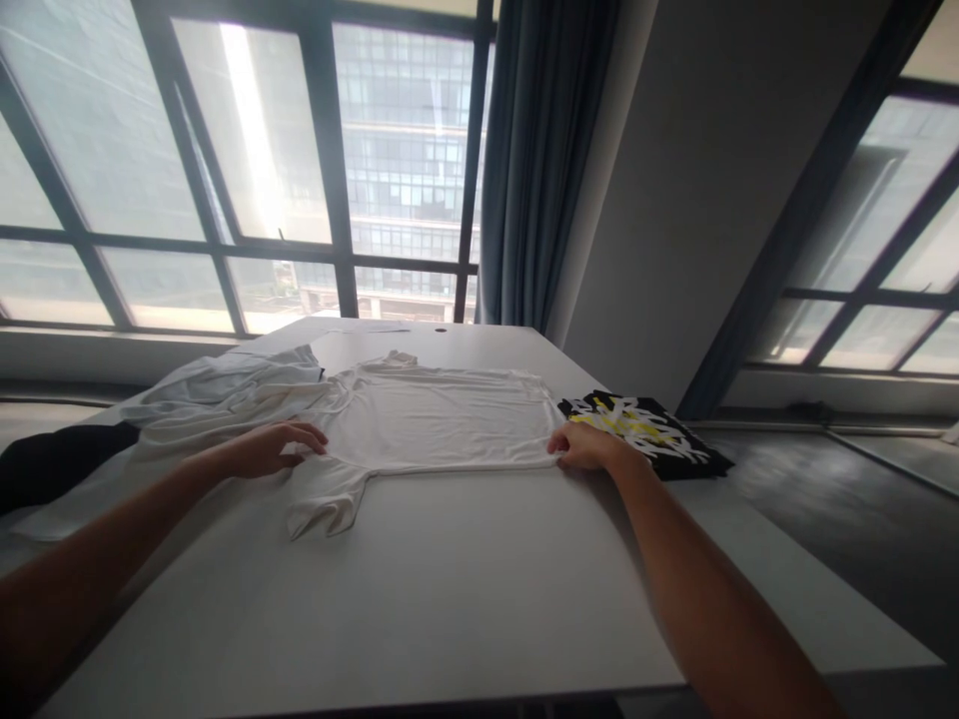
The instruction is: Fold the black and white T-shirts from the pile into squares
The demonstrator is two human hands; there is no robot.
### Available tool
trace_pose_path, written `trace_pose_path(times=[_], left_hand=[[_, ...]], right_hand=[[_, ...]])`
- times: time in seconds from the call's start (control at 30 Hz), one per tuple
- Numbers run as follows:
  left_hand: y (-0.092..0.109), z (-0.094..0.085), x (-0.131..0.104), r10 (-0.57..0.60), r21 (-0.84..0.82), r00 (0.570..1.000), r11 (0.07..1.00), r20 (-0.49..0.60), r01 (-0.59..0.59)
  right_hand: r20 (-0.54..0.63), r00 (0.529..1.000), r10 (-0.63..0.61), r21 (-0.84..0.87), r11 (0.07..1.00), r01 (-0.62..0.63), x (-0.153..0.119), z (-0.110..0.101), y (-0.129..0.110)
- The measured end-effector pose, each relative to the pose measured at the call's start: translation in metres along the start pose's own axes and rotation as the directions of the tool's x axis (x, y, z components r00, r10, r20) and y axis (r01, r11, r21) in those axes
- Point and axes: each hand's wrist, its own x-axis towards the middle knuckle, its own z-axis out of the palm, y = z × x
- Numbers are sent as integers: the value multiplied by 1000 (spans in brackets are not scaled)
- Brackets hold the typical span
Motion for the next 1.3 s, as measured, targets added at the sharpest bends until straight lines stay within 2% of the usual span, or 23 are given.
trace_pose_path(times=[0.13, 0.3, 0.4, 0.53, 0.63, 0.77, 0.87, 0.93, 0.97, 1.07, 1.17, 1.23, 1.3], left_hand=[[-3, -5, -2, 1, -1, 998, 1000, 66, -1], [3, -17, -9, -84, 26, 980, 996, 180, 81], [8, -17, -11, -88, 53, 983, 995, 162, 80], [14, -11, -7, 20, 43, 998, 999, 60, -23], [18, -7, -3, 82, -45, 995, 996, 50, -80], [17, -8, -2, 99, -175, 995, 980, 26, -93], [16, -11, -2, 101, -253, 995, 962, -16, -102], [16, -12, -3, 77, -288, 996, 954, -34, -83], [17, -13, -3, 59, -301, 997, 951, -41, -68], [21, -13, -2, 22, -328, 998, 944, -66, -43], [24, -15, -2, 47, -347, 995, 935, -86, -74], [26, -17, -2, 68, -349, 993, 932, -97, -98], [26, -19, -3, 66, -339, 994, 936, -90, -93]], right_hand=[[4, 1000, 13, 20, 1000, -13, 0, -1, 5], [82, 988, 134, -12, 991, -134, -7, -6, 5], [111, 982, 150, -42, 988, -146, -12, -10, -2], [74, 996, 47, -15, 999, -46, -13, -11, -17], [44, 998, -44, 39, 998, 42, -9, -7, -23], [23, 991, -129, 121, 985, 125, -2, 0, -28], [-64, 978, -199, 202, 957, 208, 1, 8, -53], [-159, 937, -312, 248, 906, 344, 3, 16, -86], [-202, 899, -389, 237, 871, 430, 4, 21, -107], [-233, 749, -621, 113, 748, 655, 8, 38, -175], [-211, 629, -748, 2, 643, 766, 14, 51, -230], [-209, 569, -795, -49, 590, 806, 20, 57, -253], [-214, 534, -818, -95, 561, 822, 26, 62, -265]])
